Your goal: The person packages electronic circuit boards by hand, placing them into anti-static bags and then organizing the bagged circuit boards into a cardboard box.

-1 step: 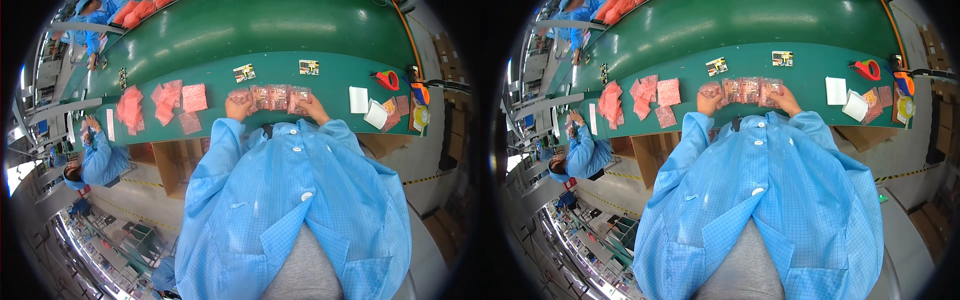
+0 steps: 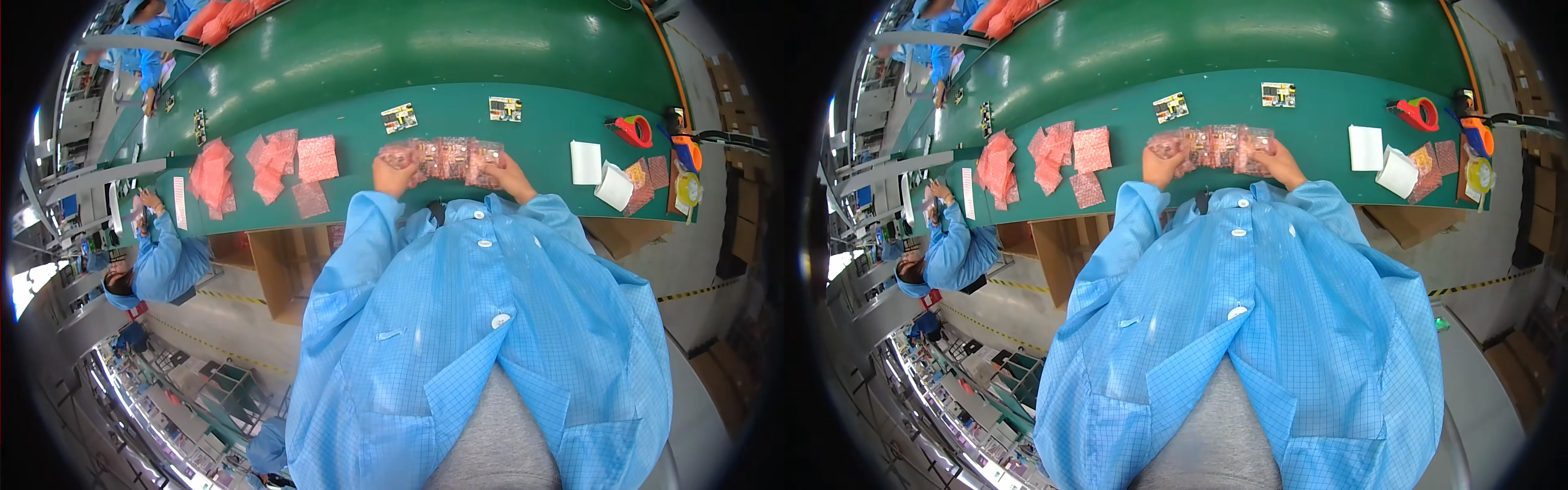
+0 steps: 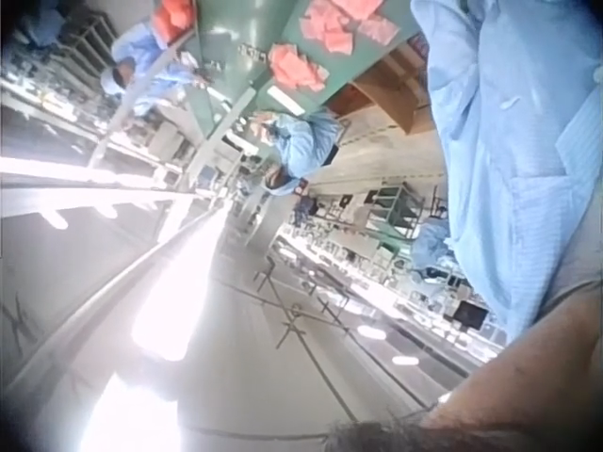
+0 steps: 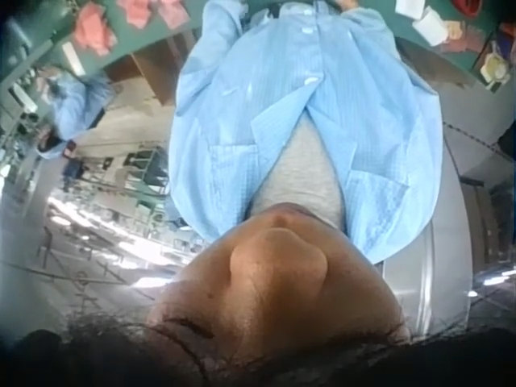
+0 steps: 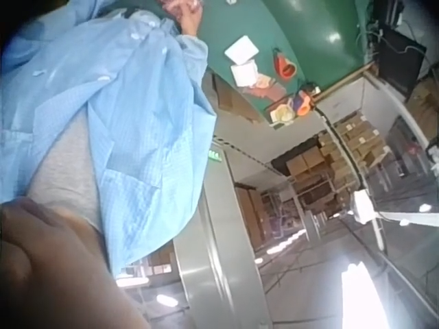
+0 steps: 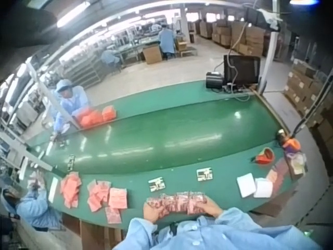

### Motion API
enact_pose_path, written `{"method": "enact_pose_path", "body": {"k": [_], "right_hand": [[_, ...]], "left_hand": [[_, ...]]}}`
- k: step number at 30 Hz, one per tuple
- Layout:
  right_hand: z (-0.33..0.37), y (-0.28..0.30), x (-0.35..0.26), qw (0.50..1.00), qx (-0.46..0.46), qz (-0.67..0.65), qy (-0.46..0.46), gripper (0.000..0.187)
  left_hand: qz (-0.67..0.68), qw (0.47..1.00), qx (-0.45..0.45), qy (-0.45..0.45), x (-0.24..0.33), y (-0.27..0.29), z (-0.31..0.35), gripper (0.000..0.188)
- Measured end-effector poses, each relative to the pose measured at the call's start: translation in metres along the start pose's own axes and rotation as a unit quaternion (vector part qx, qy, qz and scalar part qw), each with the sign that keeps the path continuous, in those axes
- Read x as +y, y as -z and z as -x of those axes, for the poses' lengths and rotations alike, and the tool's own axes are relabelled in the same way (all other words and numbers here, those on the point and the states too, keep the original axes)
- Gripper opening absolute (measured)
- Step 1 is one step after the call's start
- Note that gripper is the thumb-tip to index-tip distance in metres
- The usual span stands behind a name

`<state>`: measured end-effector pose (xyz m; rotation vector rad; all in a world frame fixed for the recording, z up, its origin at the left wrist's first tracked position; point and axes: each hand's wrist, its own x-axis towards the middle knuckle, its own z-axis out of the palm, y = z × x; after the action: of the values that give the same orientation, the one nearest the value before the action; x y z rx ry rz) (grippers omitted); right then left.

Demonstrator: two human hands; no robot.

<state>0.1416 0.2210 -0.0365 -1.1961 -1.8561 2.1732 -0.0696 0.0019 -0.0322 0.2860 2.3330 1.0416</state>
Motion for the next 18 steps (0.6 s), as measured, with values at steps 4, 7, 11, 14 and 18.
{"method": "enact_pose_path", "body": {"k": [4, 7, 11, 14, 18], "right_hand": [[-0.022, -0.041, -0.012, 0.993, -0.084, 0.071, 0.048, 0.033], [-0.054, -0.031, 0.049, 0.991, -0.003, 0.098, 0.089, 0.035], [-0.050, -0.062, 0.011, 0.990, 0.030, 0.132, 0.029, 0.050], [-0.043, -0.071, -0.021, 0.989, -0.091, 0.066, -0.094, 0.050], [-0.042, -0.081, -0.008, 0.981, -0.168, -0.093, -0.042, 0.043]], "left_hand": [[-0.062, 0.998, 0.014, -0.025, -0.014, -0.040, -0.016, 0.082], [-0.167, 0.984, 0.054, 0.013, 0.031, -0.082, -0.002, 0.088], [-0.222, 0.968, 0.067, 0.093, 0.033, -0.058, 0.005, 0.092], [-0.168, 0.972, 0.091, 0.139, 0.021, -0.046, 0.004, 0.095], [-0.049, 0.994, 0.022, 0.092, -0.011, -0.042, -0.010, 0.094]]}}
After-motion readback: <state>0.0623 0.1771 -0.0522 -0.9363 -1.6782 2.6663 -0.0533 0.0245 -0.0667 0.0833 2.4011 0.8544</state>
